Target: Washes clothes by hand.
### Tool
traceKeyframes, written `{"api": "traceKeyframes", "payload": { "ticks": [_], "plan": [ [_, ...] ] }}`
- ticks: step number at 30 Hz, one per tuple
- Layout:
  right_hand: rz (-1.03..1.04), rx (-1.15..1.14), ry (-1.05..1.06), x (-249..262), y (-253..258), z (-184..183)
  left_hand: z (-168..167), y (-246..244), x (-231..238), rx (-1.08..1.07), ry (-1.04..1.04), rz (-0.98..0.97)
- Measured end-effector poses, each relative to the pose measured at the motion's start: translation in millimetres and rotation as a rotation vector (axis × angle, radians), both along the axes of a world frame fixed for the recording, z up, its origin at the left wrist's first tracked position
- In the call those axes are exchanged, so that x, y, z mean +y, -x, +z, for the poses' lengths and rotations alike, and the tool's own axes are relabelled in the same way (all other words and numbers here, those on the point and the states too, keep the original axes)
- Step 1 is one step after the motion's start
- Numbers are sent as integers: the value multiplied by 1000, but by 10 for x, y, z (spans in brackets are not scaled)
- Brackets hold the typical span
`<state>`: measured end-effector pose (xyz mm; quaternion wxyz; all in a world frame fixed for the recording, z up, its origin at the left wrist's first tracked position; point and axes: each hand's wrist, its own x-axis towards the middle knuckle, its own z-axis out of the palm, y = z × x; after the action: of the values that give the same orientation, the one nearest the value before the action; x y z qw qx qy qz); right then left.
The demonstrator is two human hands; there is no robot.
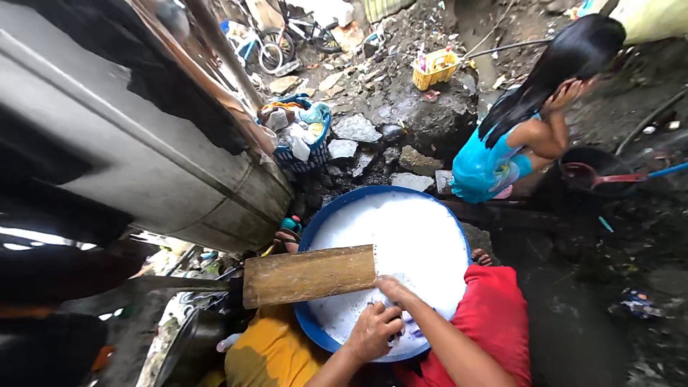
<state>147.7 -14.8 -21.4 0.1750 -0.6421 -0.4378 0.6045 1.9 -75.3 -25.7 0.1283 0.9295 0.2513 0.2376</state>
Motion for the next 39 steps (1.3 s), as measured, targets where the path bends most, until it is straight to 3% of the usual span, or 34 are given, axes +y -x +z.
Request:
{"api": "traceKeyframes", "payload": {
  "ticks": [1, 3, 5, 7, 9, 11, 14, 18, 22, 26, 29, 31, 33, 36, 39],
  "plan": [
    [-206, 128, -15, 5, -48, 103, 128, 60, 110, -104, 128, 59],
    [-512, 398, -46, 9, -162, 352, 275, 151, 257, -585, 532, 315],
    [-550, 599, -122, -42, -263, 563, 420, 70, 362, -1093, 940, 645],
    [-437, 648, -232, -129, -329, 738, 516, 32, 415, -1286, 1258, 777],
    [-360, 553, -307, -202, -328, 859, 488, 118, 396, -1151, 1497, 756],
    [-314, 422, -331, -258, -338, 928, 371, 212, 351, -866, 1629, 802],
    [-260, 251, -339, -190, -336, 970, 85, 356, 286, -640, 1634, 910],
    [-242, 39, -397, 273, -214, 1180, -109, 534, 237, -587, 1673, 921],
    [-352, -72, -697, 1134, 31, 1729, -244, 661, 238, -616, 1738, 941],
    [-590, 224, -1076, 2406, 478, 2340, -291, 737, 332, -668, 1709, 903],
    [-649, 283, -1138, 3309, 842, 2549, -314, 757, 365, -703, 1692, 900],
    [-520, 255, -1049, 3529, 1005, 2413, -344, 749, 339, -710, 1698, 907],
    [-324, 238, -936, 3335, 1108, 2170, -377, 723, 327, -697, 1705, 901],
    [55, 233, -691, 2475, 1125, 1529, -449, 704, 292, -648, 1711, 892],
    [462, 80, -146, 1387, 908, 512, -549, 702, 255, -608, 1645, 946]
  ]
}}
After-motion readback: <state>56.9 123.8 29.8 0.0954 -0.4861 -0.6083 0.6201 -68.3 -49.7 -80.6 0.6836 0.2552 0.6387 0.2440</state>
